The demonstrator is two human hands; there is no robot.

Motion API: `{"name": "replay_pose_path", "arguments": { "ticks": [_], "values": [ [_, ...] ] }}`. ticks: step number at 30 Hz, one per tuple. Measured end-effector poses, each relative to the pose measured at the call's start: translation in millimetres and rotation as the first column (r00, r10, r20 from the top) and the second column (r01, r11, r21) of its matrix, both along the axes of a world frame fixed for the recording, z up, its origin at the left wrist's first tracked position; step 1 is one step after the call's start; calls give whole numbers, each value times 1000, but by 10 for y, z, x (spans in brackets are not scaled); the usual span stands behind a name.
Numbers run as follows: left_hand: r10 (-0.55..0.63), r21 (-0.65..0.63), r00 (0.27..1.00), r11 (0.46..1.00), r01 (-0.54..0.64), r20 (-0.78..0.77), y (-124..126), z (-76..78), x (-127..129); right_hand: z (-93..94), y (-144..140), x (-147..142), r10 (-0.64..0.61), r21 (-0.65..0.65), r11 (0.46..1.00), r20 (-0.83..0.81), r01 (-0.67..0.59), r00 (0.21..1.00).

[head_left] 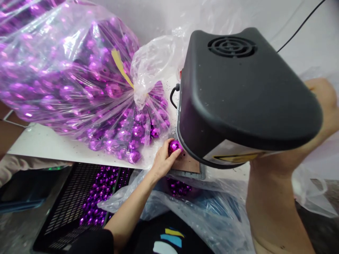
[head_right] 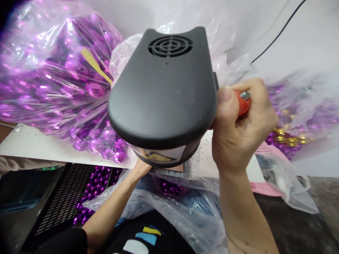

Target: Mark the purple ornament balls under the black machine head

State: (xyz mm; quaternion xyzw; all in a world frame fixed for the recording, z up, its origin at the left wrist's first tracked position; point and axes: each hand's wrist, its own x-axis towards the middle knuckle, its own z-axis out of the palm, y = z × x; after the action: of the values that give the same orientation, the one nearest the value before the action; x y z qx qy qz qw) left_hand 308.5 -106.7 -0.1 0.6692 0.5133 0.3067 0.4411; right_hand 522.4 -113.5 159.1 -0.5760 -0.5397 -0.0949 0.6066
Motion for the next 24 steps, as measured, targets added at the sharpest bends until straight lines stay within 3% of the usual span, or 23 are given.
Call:
{"name": "replay_pose_path", "arguments": {
  "ticks": [9, 16, 24],
  "values": [
    [-112, 101, 993, 988, 114, -32, -65, -69, 65, 17, -17, -33, -12, -8, 1000, -7, 12, 1000],
    [-208, 251, 953, 932, 262, -221, -211, -93, 201, 13, -14, -16, -10, 1, 1000, -10, 10, 1000],
    [-210, 172, 973, 959, 223, -91, -214, -100, 274, -23, 4, -5, -24, 0, 1000, -33, 24, 999]
  ]
}}
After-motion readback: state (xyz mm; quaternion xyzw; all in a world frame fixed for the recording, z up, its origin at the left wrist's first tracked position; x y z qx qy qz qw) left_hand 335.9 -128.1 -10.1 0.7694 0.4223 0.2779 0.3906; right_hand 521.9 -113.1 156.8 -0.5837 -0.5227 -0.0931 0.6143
